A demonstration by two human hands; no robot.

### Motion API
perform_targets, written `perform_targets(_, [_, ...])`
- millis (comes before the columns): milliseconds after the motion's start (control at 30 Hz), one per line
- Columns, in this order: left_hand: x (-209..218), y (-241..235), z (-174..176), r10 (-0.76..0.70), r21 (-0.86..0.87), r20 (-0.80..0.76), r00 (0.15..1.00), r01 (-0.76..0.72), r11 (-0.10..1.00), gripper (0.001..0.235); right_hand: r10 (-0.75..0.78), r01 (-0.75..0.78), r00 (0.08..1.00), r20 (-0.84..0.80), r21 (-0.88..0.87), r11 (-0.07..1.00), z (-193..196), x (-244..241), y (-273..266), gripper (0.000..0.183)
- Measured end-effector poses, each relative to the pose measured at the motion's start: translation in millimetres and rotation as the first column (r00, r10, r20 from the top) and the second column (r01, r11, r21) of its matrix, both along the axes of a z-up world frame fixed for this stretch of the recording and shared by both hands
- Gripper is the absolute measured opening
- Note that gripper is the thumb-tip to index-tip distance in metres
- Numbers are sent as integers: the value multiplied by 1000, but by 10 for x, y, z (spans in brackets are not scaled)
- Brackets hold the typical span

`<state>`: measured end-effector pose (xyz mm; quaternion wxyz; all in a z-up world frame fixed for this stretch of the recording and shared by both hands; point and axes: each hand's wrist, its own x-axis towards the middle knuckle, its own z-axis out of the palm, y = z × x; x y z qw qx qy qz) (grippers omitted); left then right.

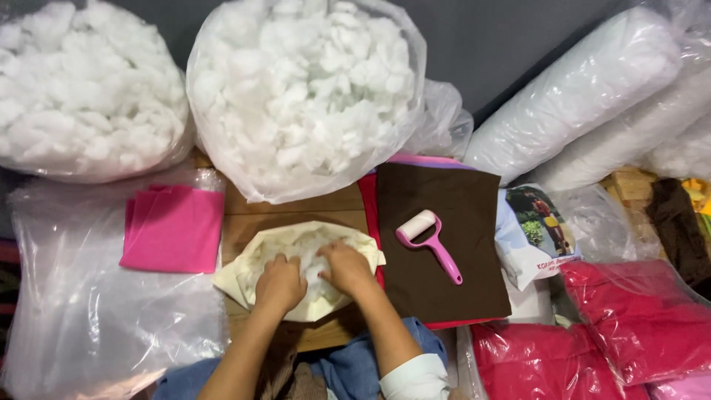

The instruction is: The person takes handfuls of white cotton from a large plastic bag and places them into a cream-colored fabric pouch. They repeatedly press and spread the cotton inside the pouch to distribute it evenly.

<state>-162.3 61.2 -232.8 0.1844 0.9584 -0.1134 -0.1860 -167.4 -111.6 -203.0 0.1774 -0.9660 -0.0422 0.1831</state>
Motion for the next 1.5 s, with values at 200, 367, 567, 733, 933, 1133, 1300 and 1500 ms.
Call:
perform_targets(200, [-164,-130,224,66,-200,353,933,6,980,30,-157,134,965,209,119,984,348,-179,-11,34])
perform_targets(367, [42,-254,1609,178,-343,649,740,75,936,33,-271,107,704,657,280,954,1410,-20,-140,43])
perform_targets(567, [978,-800,1939,173,-216,848,501,29,976,58,-338,247,679,652,230,941,1871,833,-242,79])
perform_targets(733, [1734,-963,1338,122,-123,753,646,-45,991,11,-116,110,842,527,44,993,1457,1433,-421,21])
perform_targets(933, [1394,-483,2256,300,-567,690,659,234,790,8,-294,-1,494,818,339,941,2232,922,-275,29])
perform_targets(1133, [960,-214,2677,310,-669,681,664,391,632,12,-294,-105,434,851,372,922,2427,628,-162,31])
perform_targets(1300, [588,-89,2834,356,-710,696,624,522,473,17,-454,-136,366,812,529,838,2515,277,-23,17])
perform_targets(1500, [584,-52,2443,388,-752,648,655,472,459,18,-444,-211,395,804,550,808,2305,306,-11,29])
